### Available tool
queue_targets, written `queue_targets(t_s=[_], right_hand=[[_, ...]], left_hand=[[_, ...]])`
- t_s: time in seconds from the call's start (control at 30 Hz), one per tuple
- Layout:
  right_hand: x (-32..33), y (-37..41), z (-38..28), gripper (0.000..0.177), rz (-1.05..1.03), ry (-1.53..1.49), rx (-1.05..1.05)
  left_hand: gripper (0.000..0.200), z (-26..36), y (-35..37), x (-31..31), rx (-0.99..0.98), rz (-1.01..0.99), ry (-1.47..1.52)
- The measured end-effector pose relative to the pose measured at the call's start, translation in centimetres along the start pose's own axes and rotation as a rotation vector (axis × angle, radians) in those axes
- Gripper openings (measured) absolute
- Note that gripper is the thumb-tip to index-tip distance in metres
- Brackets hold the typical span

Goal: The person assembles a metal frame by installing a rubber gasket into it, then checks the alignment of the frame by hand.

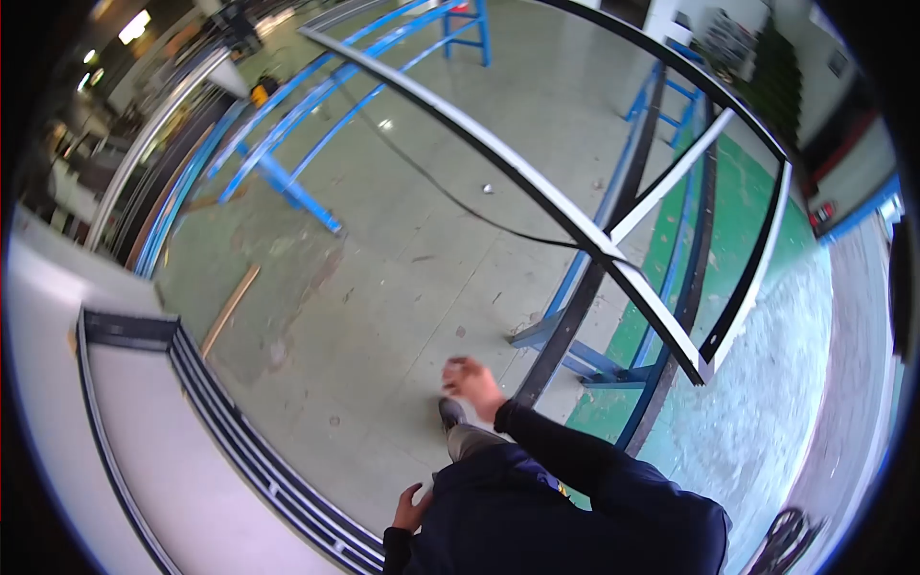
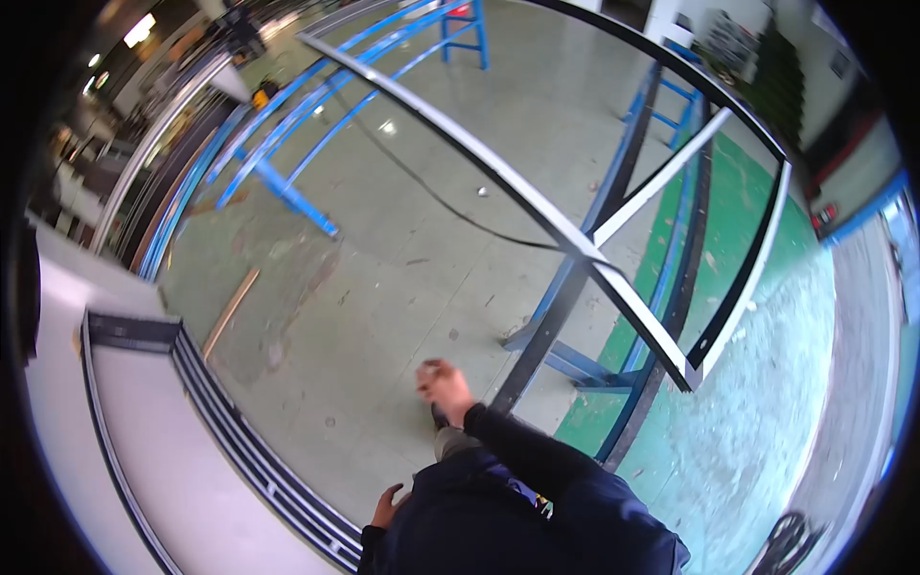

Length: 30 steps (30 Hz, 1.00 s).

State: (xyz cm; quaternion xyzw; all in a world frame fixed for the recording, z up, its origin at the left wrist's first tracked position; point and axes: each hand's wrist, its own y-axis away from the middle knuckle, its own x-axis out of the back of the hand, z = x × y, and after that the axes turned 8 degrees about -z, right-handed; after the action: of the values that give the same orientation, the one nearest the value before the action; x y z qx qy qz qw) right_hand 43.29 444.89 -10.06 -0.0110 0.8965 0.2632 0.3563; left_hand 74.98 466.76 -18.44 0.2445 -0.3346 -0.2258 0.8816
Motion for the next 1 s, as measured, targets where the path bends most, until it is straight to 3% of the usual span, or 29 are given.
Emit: queue_targets(t_s=[0.03, 0.1, 0.13, 0.2, 0.27, 0.33, 0.37, 0.43, 0.47, 0.5, 0.57, 0.6, 0.67, 0.73, 0.83, 0.93, 1.0], right_hand=[[1.5, -2.3, -2.9, 0.046, 0.127, 0.033, 0.044], [5.5, -6.8, -7.9, 0.06, 0.401, 0.033, 0.159], [7.5, -8.7, -10.5, 0.069, 0.551, -0.007, 0.231], [11.9, -11.4, -14.9, 0.087, 0.797, 0.041, 0.219], [16.6, -14.0, -17.2, 0.094, 0.964, 0.0, 0.304], [18.4, -15.1, -19.1, 0.093, 0.924, 0.028, 0.415], [18.5, -15.5, -19.6, 0.076, 0.863, -0.025, 0.412], [18.7, -17.3, -19.0, 0.06, 0.742, -0.128, 0.489], [18.4, -17.8, -18.2, 0.053, 0.689, -0.183, 0.529], [16.7, -18.0, -17.7, 0.041, 0.639, -0.233, 0.559], [13.1, -18.7, -16.6, 0.034, 0.619, -0.35, 0.602], [10.5, -18.2, -16.8, 0.033, 0.595, -0.435, 0.597], [6.4, -16.1, -18.3, 0.027, 0.507, -0.53, 0.671], [3.9, -13.8, -20.1, 0.026, 0.321, -0.542, 0.8], [2.1, -11.4, -23.6, 0.024, 0.277, -0.513, 0.956], [3.3, -11.0, -27.1, 0.024, 0.377, -0.469, 1.055], [4.8, -11.5, -29.5, 0.024, 0.628, -0.259, 0.91]], left_hand=[[0.064, -4.4, -2.1, 1.7, 0.014, -0.073, -0.038], [0.068, 2.8, -2.4, 7.7, 0.354, 0.025, 0.386], [0.066, 0.6, -4.4, 9.7, 0.403, 0.044, 0.37], [0.062, -6.2, -8.7, 14.1, 0.498, 0.037, 0.034], [0.058, -9.6, -13.1, 18.1, 0.578, 0.035, -0.156], [0.056, -7.4, -18.4, 22.5, 0.485, 0.13, 0.0], [0.055, -6.2, -21.1, 24.7, 0.439, 0.169, 0.079], [0.055, -2.1, -27.7, 28.9, 0.415, 0.104, 0.197], [0.054, -1.3, -32.2, 30.2, 0.305, 0.1, 0.118], [0.058, 0.7, -36.7, 31.3, 0.244, 0.015, 0.071], [0.063, 8.0, -44.9, 32.0, -0.057, -0.141, -0.187], [0.072, 12.8, -48.5, 31.7, -0.164, -0.229, -0.294], [0.085, 27.2, -51.1, 29.6, -0.537, -0.217, -0.504], [0.069, 42.0, -50.6, 26.7, -0.979, -0.113, -0.545], [0.044, 53.5, -53.7, 22.0, -1.409, -0.462, -0.593], [0.032, 57.4, -57.0, 19.9, -0.557, -1.095, -0.6], [0.03, 58.1, -59.8, 21.7, -0.709, -0.963, -0.712]])
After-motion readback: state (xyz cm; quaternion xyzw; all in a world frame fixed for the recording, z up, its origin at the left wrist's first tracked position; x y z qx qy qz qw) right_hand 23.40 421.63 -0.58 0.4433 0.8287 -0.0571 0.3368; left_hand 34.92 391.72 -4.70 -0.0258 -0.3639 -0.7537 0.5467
